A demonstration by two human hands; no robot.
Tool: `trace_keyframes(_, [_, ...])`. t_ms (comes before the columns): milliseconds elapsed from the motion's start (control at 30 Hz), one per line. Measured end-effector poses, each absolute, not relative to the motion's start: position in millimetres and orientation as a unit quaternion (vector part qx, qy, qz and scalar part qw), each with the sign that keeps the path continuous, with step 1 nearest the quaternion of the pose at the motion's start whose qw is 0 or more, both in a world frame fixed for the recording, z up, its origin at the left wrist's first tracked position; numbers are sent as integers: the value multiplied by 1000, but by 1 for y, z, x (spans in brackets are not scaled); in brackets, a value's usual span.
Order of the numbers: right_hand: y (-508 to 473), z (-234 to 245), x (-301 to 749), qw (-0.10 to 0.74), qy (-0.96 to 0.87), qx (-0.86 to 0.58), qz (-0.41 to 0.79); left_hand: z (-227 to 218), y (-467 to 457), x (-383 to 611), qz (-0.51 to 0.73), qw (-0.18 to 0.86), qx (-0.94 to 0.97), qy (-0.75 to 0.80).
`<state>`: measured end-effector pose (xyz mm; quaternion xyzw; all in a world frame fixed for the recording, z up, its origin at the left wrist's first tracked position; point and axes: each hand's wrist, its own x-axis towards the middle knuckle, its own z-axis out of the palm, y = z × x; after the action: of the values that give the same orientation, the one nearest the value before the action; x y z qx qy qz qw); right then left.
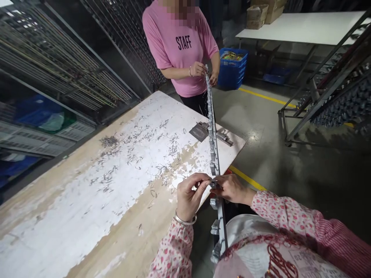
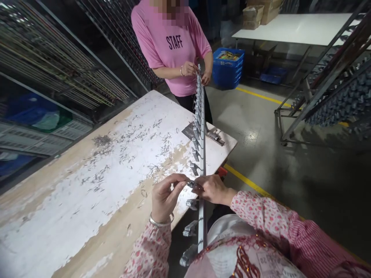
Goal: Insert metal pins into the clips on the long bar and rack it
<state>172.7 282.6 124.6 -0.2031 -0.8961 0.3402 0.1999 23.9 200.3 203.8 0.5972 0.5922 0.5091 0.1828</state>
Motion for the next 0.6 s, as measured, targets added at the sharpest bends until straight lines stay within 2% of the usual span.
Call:
trace_keyframes(100, [283,126,172,186,-896,-204,347,202,200,20,506,192,603,585])
trace_keyframes(200, [282,126,175,187,-883,-201,381,176,202,-3,530,210,544,615])
trace_keyframes(267, [279,123,182,206,-860,-200,423,141,203,-28,511,194,455,703])
trace_keyframes(333, [272,119,192,255,-825,-222,452,95,200,-55,396,174,359,827])
trace_keyframes(467, [258,116,214,342,-791,-216,458,4,182,-77,280,199,316,884])
trace_keyframes(600, [249,127,223,279,-829,-113,471,-51,153,-61,215,203,334,895])
